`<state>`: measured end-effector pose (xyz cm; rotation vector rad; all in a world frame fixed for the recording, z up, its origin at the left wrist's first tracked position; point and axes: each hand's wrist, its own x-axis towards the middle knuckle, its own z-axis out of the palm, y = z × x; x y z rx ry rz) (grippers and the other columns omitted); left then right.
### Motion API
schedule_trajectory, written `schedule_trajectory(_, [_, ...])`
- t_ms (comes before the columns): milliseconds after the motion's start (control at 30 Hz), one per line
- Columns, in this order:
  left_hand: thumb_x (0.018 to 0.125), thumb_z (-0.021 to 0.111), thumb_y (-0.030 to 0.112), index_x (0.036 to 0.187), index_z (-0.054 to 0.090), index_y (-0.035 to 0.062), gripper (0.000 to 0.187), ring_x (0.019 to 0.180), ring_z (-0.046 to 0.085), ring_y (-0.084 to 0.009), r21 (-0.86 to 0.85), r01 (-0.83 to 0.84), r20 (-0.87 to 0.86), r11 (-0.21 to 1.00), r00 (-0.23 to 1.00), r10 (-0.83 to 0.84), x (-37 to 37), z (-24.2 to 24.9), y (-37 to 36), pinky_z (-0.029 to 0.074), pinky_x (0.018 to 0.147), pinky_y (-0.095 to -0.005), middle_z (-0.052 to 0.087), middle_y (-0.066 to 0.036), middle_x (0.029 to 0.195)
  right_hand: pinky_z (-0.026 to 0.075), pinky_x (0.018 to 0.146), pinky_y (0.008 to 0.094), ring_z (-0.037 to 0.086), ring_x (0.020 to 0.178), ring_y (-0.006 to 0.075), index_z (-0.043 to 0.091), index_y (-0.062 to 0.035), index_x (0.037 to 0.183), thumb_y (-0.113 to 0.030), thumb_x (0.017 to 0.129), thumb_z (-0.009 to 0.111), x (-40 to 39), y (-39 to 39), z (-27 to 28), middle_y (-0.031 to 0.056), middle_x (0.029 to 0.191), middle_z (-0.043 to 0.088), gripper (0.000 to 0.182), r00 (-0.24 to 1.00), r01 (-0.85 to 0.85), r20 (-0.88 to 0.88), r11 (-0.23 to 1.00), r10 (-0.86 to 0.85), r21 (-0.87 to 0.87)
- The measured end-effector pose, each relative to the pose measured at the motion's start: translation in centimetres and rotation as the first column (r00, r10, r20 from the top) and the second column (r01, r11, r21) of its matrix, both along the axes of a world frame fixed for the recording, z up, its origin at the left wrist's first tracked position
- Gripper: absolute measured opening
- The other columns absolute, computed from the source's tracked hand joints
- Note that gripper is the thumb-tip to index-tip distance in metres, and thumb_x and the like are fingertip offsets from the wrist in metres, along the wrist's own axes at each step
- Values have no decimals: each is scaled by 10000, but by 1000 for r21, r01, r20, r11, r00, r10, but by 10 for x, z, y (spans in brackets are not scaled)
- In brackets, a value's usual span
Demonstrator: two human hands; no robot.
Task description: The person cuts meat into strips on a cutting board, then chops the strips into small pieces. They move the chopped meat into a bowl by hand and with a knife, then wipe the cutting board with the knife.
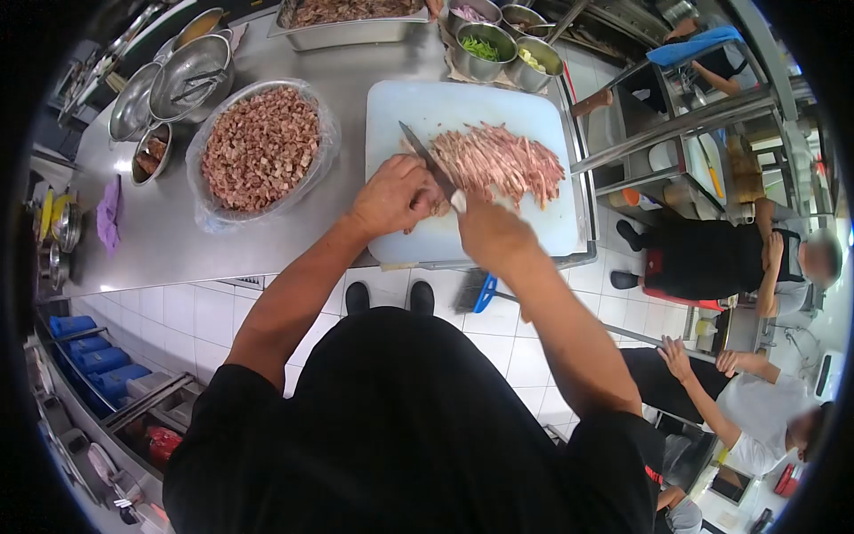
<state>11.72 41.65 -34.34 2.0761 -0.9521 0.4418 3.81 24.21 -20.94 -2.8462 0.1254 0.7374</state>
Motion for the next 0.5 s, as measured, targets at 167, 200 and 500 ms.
schedule_trajectory(167, [735,656,163,928,647,73,213,1080,550,-298,180,106,-176,978,982,-74,-1,11,6,464,984,-399,593,-102,1070,534,774,570,687,851,465,494,-15,1193,-272,999,480,6,7,-58,276,900,695,322,972,-34,234,999,36,-11])
schedule_trajectory(200, [736,651,156,909,649,73,192,1068,551,-295,110,68,-126,992,991,-54,-10,8,4,469,971,-399,595,-97,1049,534,774,569,687,856,462,501,-14,1192,-271,999,481,13,-1,-61,271,906,696,322,961,-87,260,996,90,-21])
schedule_trajectory(500, [741,660,132,951,634,54,225,1100,550,-322,85,16,-112,996,994,-6,-3,-1,10,469,966,-411,600,-131,1133,541,779,560,683,851,475,494,-1,1203,-276,998,484,-1,13,-61,297,850,677,344,971,10,238,1000,-12,8])
